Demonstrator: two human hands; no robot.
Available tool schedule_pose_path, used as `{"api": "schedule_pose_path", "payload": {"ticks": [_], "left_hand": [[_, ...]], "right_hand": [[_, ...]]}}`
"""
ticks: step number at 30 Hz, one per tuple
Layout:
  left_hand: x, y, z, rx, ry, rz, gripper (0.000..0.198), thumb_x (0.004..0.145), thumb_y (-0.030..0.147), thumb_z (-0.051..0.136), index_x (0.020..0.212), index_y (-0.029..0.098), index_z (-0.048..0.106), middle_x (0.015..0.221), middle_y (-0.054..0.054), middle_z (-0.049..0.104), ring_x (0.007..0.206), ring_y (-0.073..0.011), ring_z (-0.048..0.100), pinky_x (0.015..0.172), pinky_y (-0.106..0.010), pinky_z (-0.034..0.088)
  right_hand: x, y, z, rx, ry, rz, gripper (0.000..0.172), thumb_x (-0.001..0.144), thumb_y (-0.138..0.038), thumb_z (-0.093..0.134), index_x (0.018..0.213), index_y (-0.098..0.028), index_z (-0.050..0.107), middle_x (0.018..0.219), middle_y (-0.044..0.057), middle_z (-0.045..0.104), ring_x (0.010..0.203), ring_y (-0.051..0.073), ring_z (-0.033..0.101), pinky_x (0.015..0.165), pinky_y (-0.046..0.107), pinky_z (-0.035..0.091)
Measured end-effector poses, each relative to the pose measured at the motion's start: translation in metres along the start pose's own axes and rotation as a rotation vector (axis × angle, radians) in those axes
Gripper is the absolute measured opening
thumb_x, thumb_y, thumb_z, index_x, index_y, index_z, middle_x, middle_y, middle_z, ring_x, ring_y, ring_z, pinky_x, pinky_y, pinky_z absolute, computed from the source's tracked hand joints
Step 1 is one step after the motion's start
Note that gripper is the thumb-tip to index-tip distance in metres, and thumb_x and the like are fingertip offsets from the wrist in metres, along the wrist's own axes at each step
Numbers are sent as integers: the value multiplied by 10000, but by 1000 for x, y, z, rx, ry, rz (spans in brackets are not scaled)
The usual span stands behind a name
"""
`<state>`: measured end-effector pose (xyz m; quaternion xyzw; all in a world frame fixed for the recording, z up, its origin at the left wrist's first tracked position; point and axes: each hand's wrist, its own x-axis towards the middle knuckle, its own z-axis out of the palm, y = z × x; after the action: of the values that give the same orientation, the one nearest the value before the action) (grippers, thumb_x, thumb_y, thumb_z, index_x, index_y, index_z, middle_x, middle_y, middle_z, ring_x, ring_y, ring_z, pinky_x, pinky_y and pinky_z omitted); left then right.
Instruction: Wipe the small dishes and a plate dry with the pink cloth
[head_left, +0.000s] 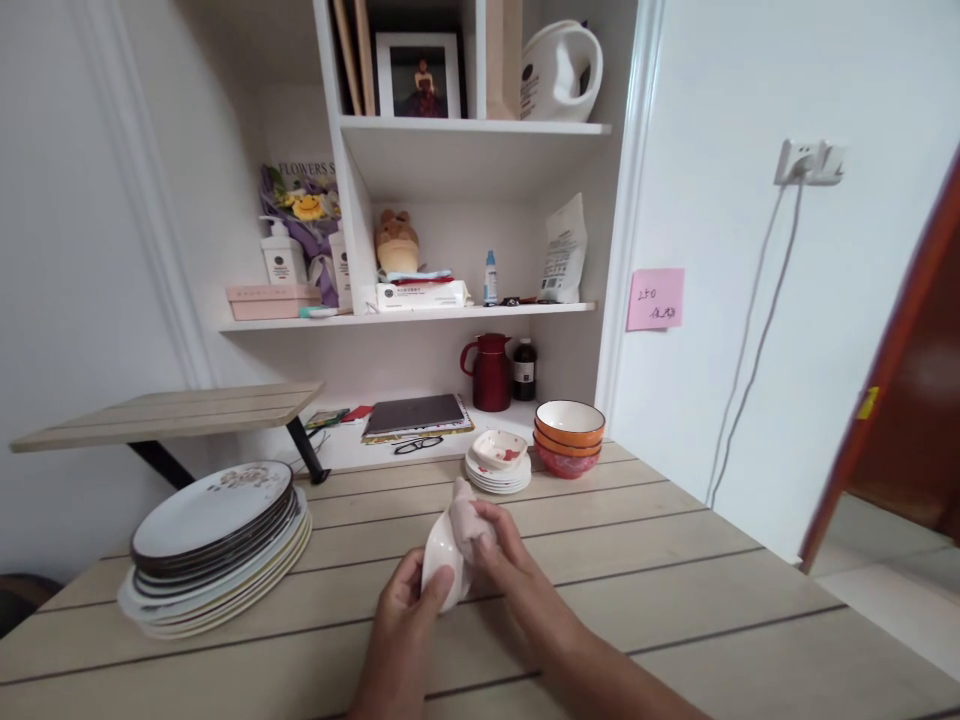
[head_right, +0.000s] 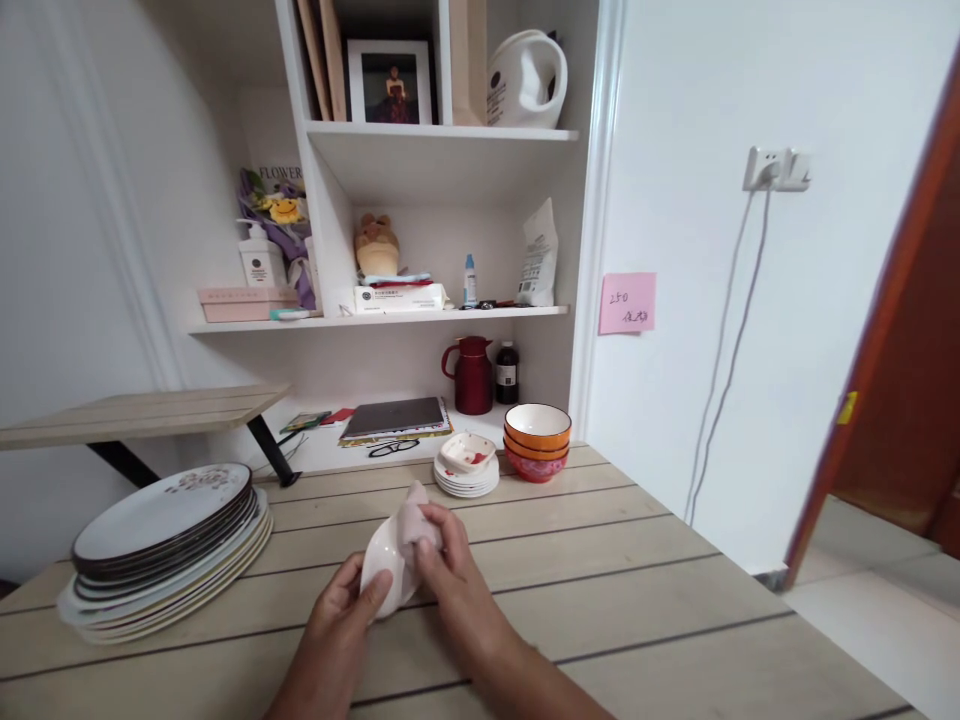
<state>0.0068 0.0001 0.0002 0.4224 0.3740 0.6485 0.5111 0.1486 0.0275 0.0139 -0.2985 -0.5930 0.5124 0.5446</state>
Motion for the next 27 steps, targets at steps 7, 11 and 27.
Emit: {"api": "schedule_pose_path", "payload": {"ticks": [7,11,27], "left_hand": [[-9,4,8,-54,1,-52,371,724,384,767,1014,167,690,951,-82,716,863,-205,625,798,-286,461],[-10,3,10,-11,-17,-60,364,712,375,781,993,163,691,956,-76,710,857,-190,606,784,-271,446],[-8,9,13,17,39,-49,438,677,417,789,1020,155,712,974,-90,734,882,-228,636,802,-297,463]], "right_hand": [[9,-10,-18,-311,-78,-145,489,835,-220,561,1317,-297,524,1291,66,520,1215,244,471,1069,434,341],[17,-17,-31,-407,-8,-190,330,837,-178,504,1116,-266,657,1119,60,584,1094,246,517,1011,438,386],[8,-17,-33,-325,-70,-169,369,839,-218,526,1195,-246,618,1221,59,606,1155,257,518,1022,404,366]]}}
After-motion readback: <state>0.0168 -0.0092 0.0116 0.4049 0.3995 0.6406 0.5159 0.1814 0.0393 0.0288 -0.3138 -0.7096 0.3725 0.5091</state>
